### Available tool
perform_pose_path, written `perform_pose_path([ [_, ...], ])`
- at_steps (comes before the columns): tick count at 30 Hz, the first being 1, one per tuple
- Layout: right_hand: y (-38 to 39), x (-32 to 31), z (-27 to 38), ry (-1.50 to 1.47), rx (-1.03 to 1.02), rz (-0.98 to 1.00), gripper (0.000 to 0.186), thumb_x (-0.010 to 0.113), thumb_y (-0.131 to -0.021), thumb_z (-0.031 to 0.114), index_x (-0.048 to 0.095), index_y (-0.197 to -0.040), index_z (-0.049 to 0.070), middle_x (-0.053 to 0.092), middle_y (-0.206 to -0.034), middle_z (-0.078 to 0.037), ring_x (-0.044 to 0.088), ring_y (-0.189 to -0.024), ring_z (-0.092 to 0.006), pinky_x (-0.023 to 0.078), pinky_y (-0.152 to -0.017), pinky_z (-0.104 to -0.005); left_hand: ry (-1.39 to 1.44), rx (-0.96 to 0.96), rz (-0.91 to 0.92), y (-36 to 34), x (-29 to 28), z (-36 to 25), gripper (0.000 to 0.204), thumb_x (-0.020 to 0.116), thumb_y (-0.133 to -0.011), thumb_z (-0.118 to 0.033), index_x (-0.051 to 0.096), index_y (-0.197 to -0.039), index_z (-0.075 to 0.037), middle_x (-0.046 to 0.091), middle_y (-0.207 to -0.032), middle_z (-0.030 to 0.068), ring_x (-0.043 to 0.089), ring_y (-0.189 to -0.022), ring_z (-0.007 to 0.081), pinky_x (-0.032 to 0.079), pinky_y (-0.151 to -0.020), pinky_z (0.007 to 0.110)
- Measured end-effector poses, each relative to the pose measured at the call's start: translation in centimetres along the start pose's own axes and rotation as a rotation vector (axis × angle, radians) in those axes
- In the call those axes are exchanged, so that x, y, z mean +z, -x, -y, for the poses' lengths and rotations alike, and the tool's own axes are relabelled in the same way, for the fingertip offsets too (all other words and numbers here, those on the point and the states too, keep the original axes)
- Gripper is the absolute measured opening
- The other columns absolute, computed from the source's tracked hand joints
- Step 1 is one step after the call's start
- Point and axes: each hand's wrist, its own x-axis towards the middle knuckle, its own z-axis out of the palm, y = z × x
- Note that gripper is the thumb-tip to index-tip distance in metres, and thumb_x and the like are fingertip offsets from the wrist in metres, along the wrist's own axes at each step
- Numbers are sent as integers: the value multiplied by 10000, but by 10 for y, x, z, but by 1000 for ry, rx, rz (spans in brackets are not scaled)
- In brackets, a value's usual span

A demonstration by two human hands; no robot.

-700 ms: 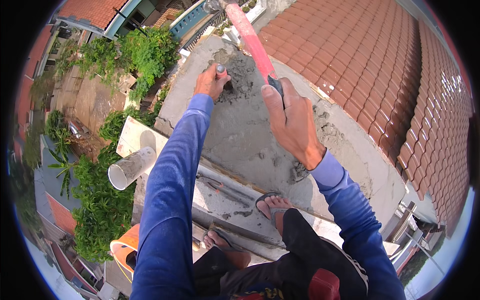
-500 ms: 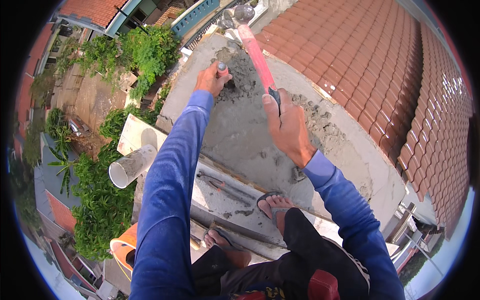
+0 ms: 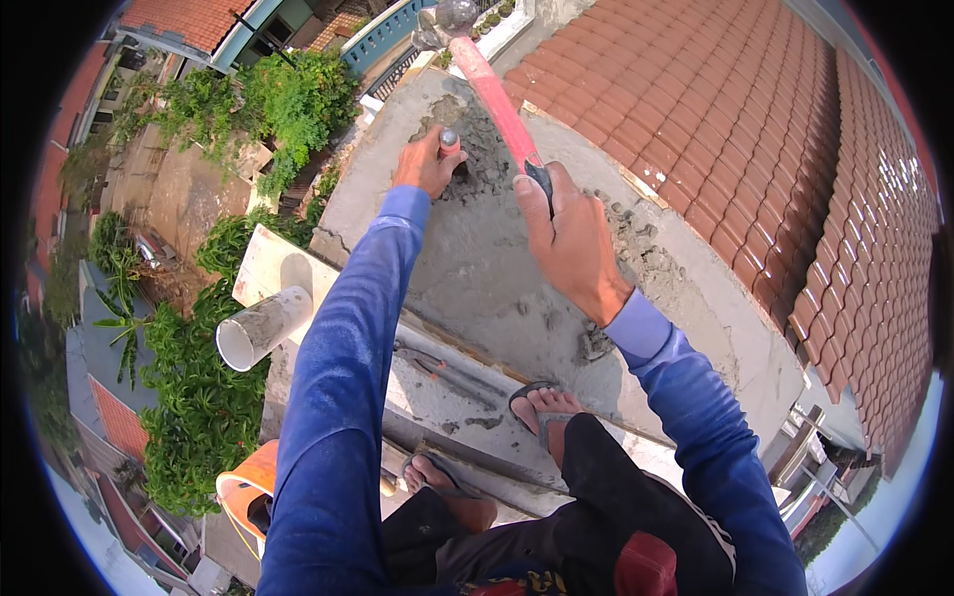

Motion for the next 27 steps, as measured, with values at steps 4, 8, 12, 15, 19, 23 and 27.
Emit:
perform_pose_path([
  [4, 5, 17, -54, 150, 47, 74, 457, 512, -1075, 402, 571, -1074, -52, 608, -665, -289, 636, -641, -506, 471, -589, -548, -38, -1, 9, -3, 4, -14, 329, 836, -844, -197, 647, -1066, -44, 756, -980, 171, 726, -943, 368, 540, -820, 454],
  [8, 3, -10, -16, 49, 8, 36, 438, 504, -1077, 380, 572, -1072, -53, 616, -672, -286, 641, -643, -504, 474, -590, -548, -23, -23, 28, -5, -6, -10, 317, 840, -842, -182, 653, -1055, -39, 760, -989, 164, 736, -942, 343, 542, -826, 435],
  [12, 3, -13, 14, -64, -22, -57, 445, 508, -1076, 381, 575, -1093, -59, 617, -673, -284, 650, -660, -501, 485, -613, -541, -28, 1, 3, -2, -8, 0, 322, 842, -842, -188, 654, -1063, -48, 759, -984, 165, 736, -944, 345, 546, -830, 432],
  [15, 1, 10, -41, 82, 23, 1, 472, 510, -1072, 398, 581, -1115, -66, 627, -692, -291, 660, -690, -504, 491, -634, -549, -79, -6, 54, -11, 8, -5, 337, 837, -851, -199, 647, -1090, -58, 760, -986, 169, 735, -956, 364, 549, -822, 434],
  [19, -1, 12, -55, 200, 107, 199, 494, 507, -1070, 413, 589, -1119, -71, 643, -742, -309, 670, -737, -510, 498, -663, -556, -166, -69, 66, 16, 13, 8, 362, 826, -865, -231, 641, -1131, -69, 758, -991, 187, 725, -965, 397, 544, -803, 451],
  [23, 16, -11, -26, 18, 57, 66, 515, 466, -1092, 436, 592, -1111, -63, 592, -682, -289, 626, -694, -509, 459, -642, -524, -133, 89, -76, 14, 5, -9, 358, 814, -864, -241, 634, -1122, -69, 740, -953, 211, 717, -905, 416, 528, -771, 496],
  [27, 4, -16, -25, 2, 40, -7, 483, 466, -1098, 420, 575, -1055, -49, 563, -667, -239, 582, -605, -409, 441, -621, -505, -86, 79, -123, 13, -31, -28, 294, 792, -893, -226, 630, -1081, -67, 742, -973, 178, 715, -862, 380, 538, -764, 454],
])
